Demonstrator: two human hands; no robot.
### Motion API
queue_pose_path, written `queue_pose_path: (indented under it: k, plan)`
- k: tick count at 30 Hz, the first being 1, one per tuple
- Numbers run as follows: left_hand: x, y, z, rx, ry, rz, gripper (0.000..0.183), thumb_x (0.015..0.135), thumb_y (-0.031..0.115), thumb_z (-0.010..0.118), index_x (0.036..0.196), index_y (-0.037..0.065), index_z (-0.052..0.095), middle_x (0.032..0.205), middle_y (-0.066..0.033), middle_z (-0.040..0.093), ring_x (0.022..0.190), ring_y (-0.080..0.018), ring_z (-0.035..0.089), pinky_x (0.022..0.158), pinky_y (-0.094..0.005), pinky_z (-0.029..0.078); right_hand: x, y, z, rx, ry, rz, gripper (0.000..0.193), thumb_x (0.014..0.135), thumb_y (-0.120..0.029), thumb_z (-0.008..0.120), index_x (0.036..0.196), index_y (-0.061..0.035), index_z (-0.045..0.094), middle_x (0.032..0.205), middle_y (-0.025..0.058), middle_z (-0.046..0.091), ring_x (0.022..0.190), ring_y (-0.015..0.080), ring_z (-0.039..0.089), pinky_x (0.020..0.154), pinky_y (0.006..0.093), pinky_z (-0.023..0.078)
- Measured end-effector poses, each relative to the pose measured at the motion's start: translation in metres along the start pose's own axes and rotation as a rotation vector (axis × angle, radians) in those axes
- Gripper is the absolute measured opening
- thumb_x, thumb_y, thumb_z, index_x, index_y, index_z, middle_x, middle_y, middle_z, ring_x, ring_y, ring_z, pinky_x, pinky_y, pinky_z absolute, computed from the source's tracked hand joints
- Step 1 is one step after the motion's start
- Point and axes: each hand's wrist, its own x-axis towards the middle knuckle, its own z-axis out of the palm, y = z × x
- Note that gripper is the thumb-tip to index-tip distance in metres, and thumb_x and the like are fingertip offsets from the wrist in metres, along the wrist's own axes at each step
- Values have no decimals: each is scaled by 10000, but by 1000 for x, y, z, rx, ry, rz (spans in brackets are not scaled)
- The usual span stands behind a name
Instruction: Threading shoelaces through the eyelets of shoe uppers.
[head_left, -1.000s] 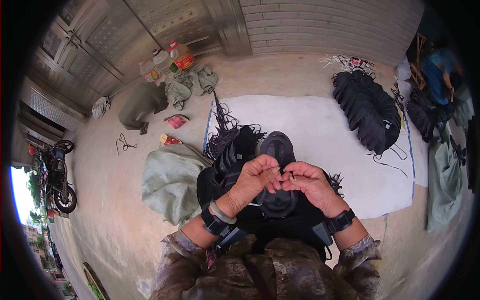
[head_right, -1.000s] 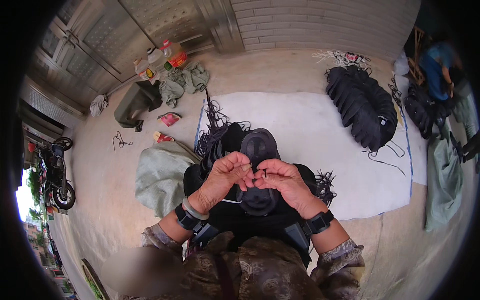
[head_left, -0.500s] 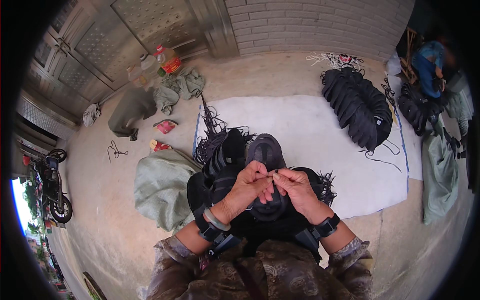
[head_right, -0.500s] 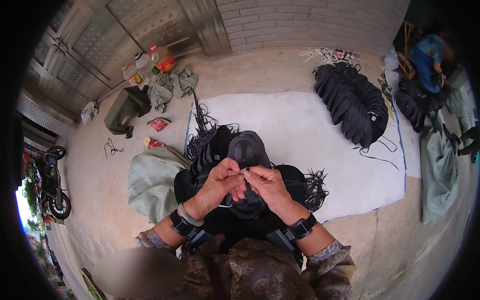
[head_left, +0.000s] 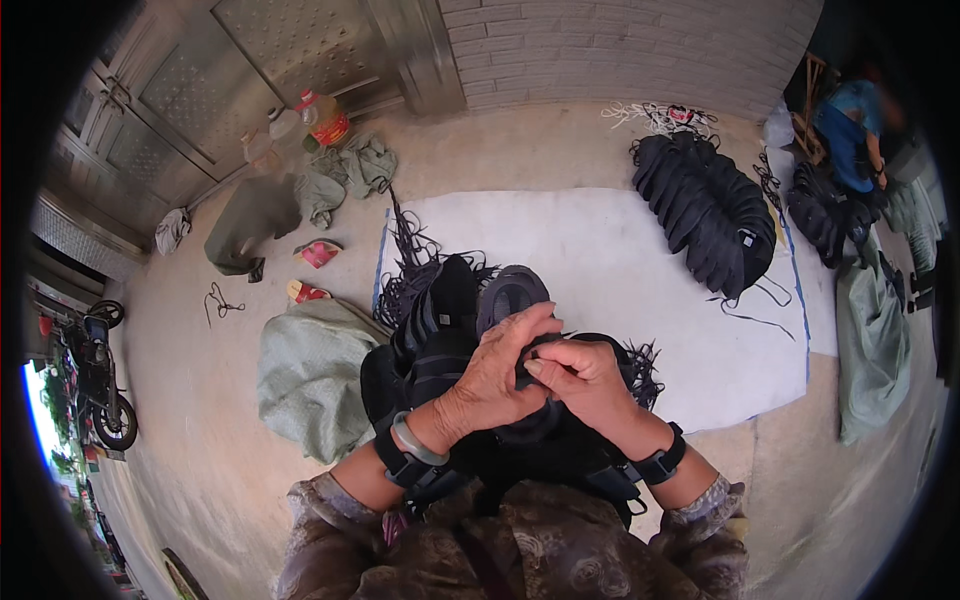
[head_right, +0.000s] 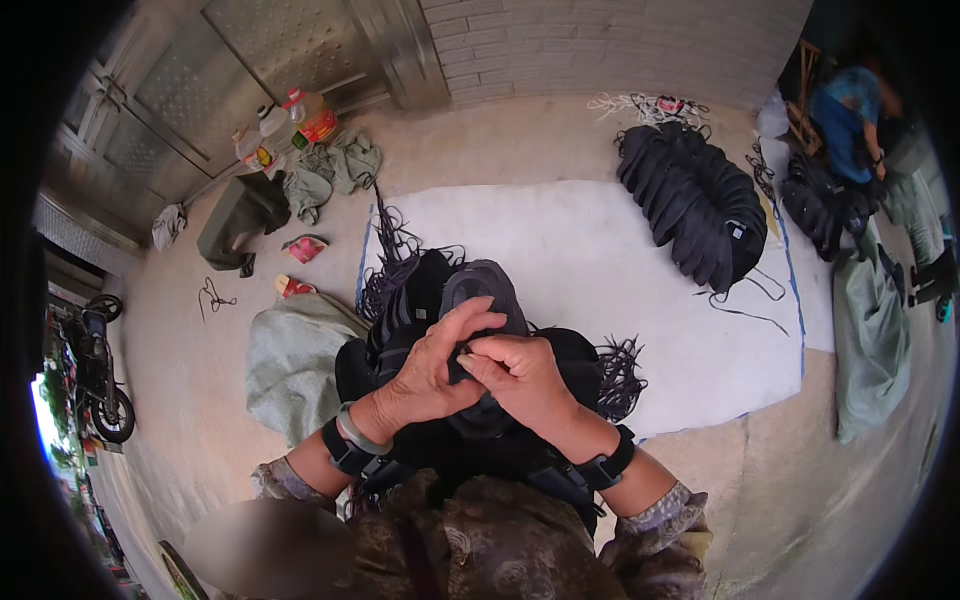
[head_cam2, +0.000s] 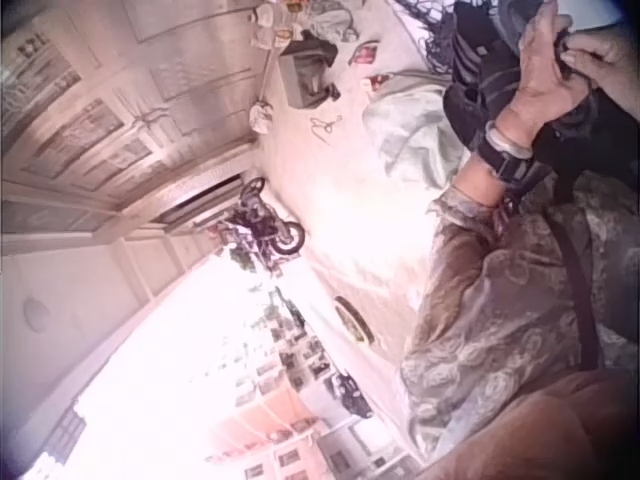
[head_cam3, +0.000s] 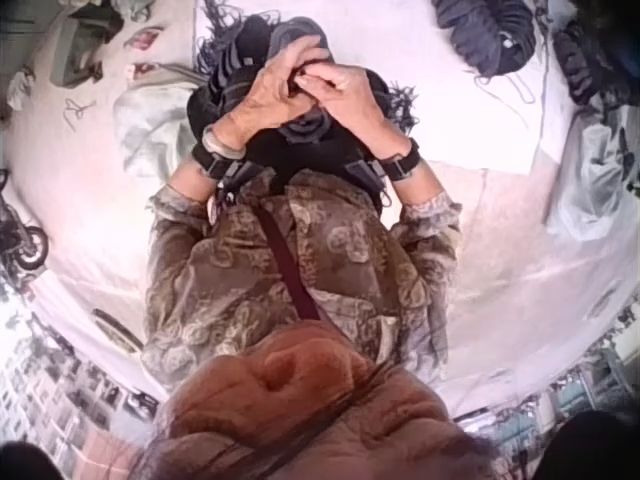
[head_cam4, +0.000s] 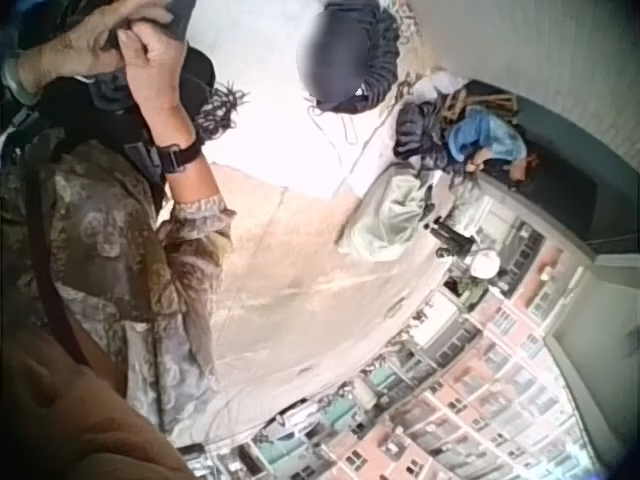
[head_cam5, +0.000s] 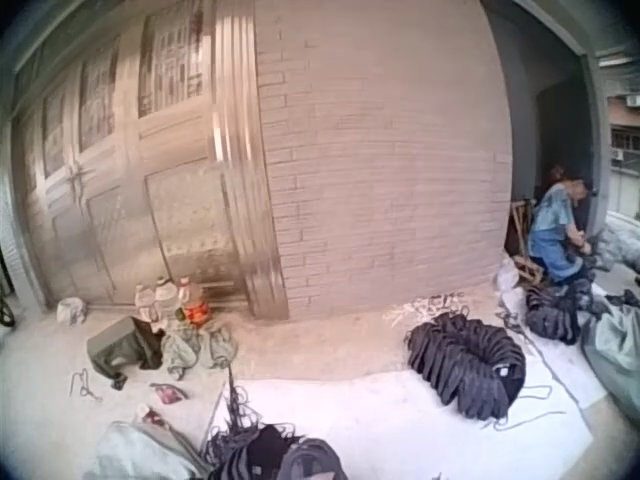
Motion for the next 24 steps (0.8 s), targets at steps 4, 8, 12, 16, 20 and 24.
queue_pose_path:
  k: [4, 8, 12, 16, 20, 24]
  plan:
    - [-9, 10, 15, -431, -188, -330, 358, 872, 60, 565, 1193, 54, 405, 802, -1, 483, 744, -70, 494, 705, -219, 441, 9, -40, -39, -38, 198, -101, 133, 888, -120, 563, 857, 7, 584, 658, -4, 542, 524, 42, 462, 487, 186, 384]
    - [-33, 10, 14, -360, -308, 13, 131, 879, 81, 563, 977, 6, 520, 690, -92, 543, 574, -161, 550, 524, -239, 406, 10, -12, -149, -225, 599, -23, 228, 937, -241, 494, 780, -81, 536, 590, -59, 426, 499, 15, 364, 459, 167, 300]
    - [-42, 36, -9, -371, -524, 113, 94, 878, 84, 565, 903, 27, 494, 528, -80, 413, 451, -239, 483, 425, -256, 335, -38, 35, -280, -406, 824, 5, 252, 943, -247, 475, 746, -92, 502, 588, -45, 448, 496, 25, 370, 454, 182, 306]
    - [-53, 57, -21, -281, -518, 157, 153, 848, 114, 606, 871, 50, 470, 553, -76, 479, 472, -267, 504, 435, -333, 346, -105, 66, -367, -338, 1083, 132, 261, 919, -262, 513, 706, -113, 496, 544, -17, 478, 431, 46, 398, 384, 191, 291]
    - [-52, 74, -8, -258, -599, 213, 135, 804, 101, 594, 830, 71, 465, 575, -51, 505, 525, -280, 523, 494, -367, 354, -107, 78, -351, -342, 1016, 263, 246, 918, -244, 512, 710, -113, 491, 536, -3, 488, 432, 59, 430, 390, 201, 341]
    - [-45, 84, -3, -236, -698, 257, 116, 754, 61, 548, 778, 77, 436, 549, -46, 472, 524, -273, 523, 496, -371, 355, -82, 76, -300, -14, 924, 343, 171, 922, -187, 482, 787, -86, 510, 661, 41, 559, 532, 117, 542, 525, 265, 500]
